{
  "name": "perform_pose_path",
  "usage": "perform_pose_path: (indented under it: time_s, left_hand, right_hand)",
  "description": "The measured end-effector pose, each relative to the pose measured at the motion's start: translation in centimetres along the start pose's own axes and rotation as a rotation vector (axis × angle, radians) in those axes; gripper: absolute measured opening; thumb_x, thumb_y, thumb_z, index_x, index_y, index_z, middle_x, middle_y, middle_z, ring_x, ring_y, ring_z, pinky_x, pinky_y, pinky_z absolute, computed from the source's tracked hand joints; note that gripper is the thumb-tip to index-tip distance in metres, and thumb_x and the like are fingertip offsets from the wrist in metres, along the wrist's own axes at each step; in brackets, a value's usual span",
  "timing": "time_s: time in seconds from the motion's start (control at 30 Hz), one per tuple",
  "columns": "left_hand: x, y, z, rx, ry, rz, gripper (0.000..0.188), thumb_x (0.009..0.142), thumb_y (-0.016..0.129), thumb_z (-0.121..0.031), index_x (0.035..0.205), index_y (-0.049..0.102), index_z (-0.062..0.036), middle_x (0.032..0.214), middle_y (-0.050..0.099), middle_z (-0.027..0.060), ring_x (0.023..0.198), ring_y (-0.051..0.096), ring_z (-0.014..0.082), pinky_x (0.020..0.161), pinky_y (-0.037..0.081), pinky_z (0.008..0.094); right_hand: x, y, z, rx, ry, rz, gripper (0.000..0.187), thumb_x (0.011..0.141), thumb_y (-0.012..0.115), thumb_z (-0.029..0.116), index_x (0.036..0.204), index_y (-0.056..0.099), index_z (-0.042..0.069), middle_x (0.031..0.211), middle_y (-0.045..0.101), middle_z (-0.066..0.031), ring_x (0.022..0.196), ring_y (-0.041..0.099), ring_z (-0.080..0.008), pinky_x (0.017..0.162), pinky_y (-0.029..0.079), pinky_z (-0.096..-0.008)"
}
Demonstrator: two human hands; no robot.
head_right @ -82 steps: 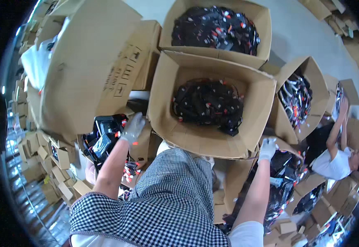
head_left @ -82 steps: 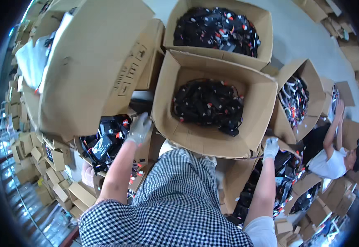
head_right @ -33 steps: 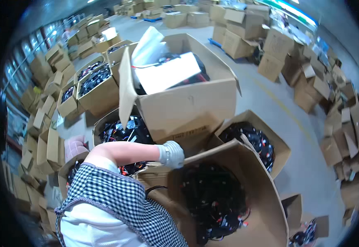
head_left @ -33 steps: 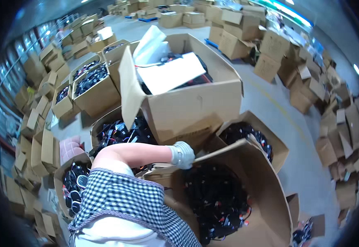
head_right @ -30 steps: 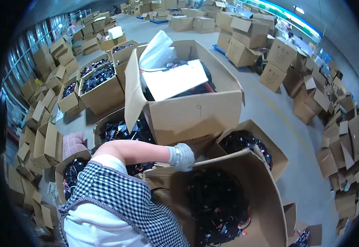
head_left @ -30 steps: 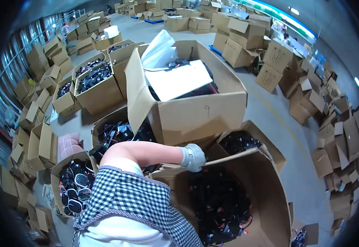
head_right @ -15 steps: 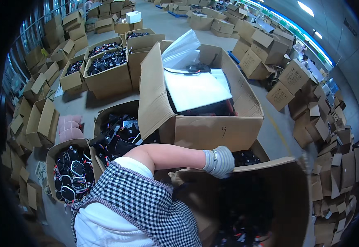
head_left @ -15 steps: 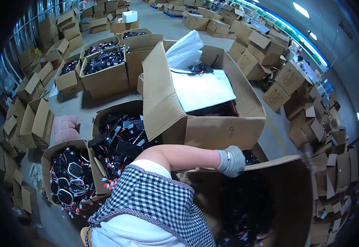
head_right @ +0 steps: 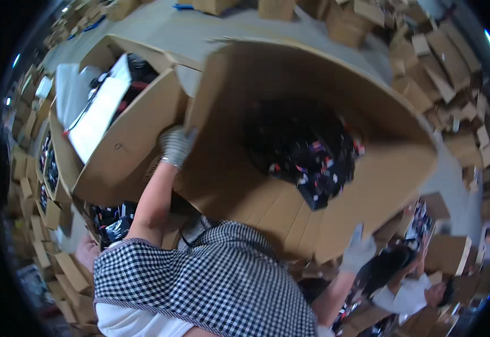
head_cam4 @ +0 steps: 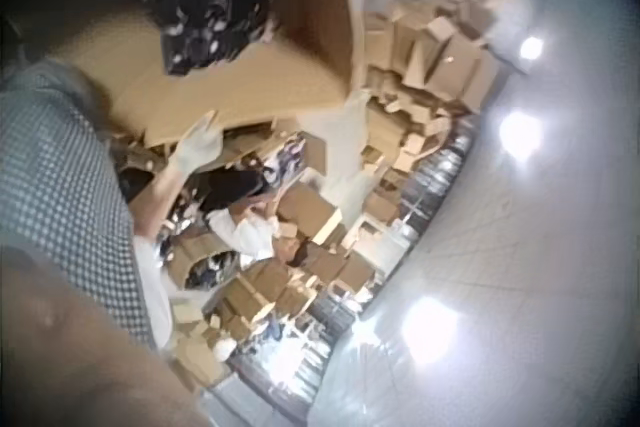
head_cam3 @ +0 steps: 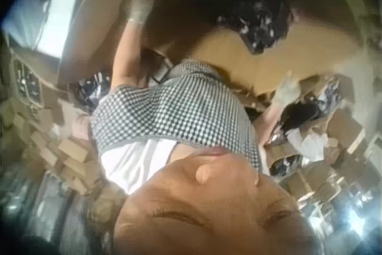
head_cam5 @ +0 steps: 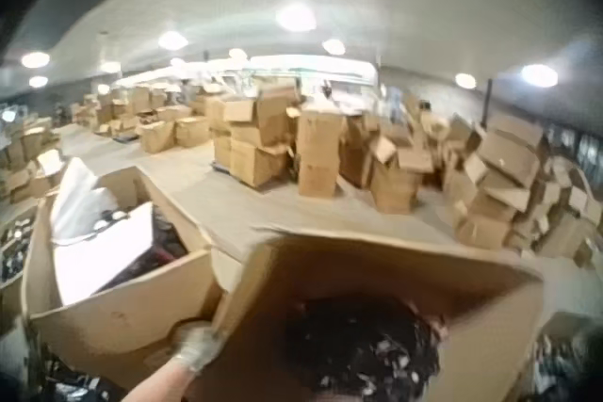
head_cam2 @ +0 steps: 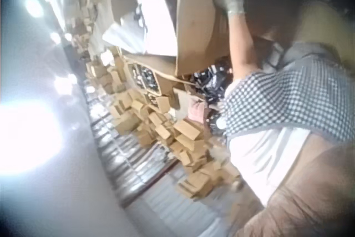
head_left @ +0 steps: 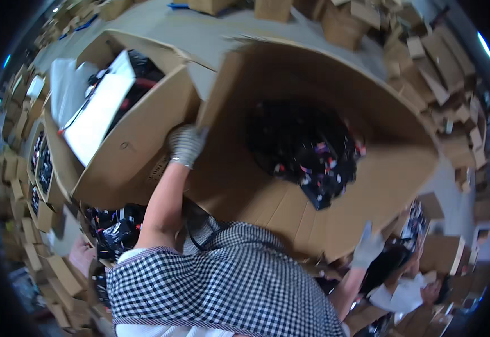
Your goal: The person assembles electronic wire harnesses with digital LCD displays by hand, taking the components from cardboard boxes.
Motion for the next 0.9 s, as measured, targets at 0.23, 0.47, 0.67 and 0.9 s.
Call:
perform_pose_path:
  time_s: [0.23, 0.47, 0.67, 0.9]
  left_hand:
    - [-8.3, 3.0, 6.5, -0.18, -0.327, -0.16, 0.048, 0.083, 0.057, -0.046, 0.095, 0.064, 0.0001, 0.089, 0.065, 0.0204, 0.079, 0.061, 0.0398, 0.068, 0.048, 0.0453]
    - [-12.5, 5.7, 9.0, -0.53, -0.342, -0.267, 0.042, 0.083, 0.064, -0.033, 0.104, 0.06, 0.0031, 0.095, 0.064, 0.0221, 0.083, 0.06, 0.038, 0.076, 0.047, 0.0396]
    - [-5.1, 2.2, 2.0, -0.423, -0.149, -0.235, 0.04, 0.085, 0.061, -0.034, 0.101, 0.061, 0.0028, 0.093, 0.064, 0.0209, 0.083, 0.061, 0.0368, 0.074, 0.047, 0.0416]
    - [-5.2, 1.4, 0.1, -0.512, -0.127, -0.222, 0.043, 0.085, 0.06, -0.036, 0.101, 0.06, 0.004, 0.095, 0.064, 0.0208, 0.085, 0.061, 0.0359, 0.075, 0.047, 0.0416]
  right_hand:
    - [8.6, 2.1, 5.4, -0.27, -0.035, 0.252, 0.034, 0.088, 0.053, 0.034, 0.089, 0.065, 0.002, 0.082, 0.064, -0.0194, 0.072, 0.063, -0.0339, 0.065, 0.047, -0.0424]
    - [2.2, 4.9, -12.1, -0.065, 0.198, 0.047, 0.04, 0.086, 0.057, 0.031, 0.112, 0.057, 0.0, 0.103, 0.063, -0.0188, 0.093, 0.062, -0.0329, 0.083, 0.046, -0.0386]
    - [10.2, 6.4, -9.4, -0.121, 0.27, 0.128, 0.039, 0.088, 0.054, 0.035, 0.108, 0.06, 0.002, 0.1, 0.065, -0.0168, 0.09, 0.061, -0.0353, 0.081, 0.046, -0.0399]
    - [8.5, 6.3, -12.2, 0.033, 0.288, 0.012, 0.042, 0.089, 0.049, 0.04, 0.106, 0.062, 0.004, 0.096, 0.065, -0.019, 0.088, 0.06, -0.0377, 0.079, 0.046, -0.0413]
Point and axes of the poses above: each hand's wrist, its own x-axis towards the middle knuckle, its own y-axis out of the palm, z = x × y, the point moved 9 cm from there along x, towards the middle knuckle
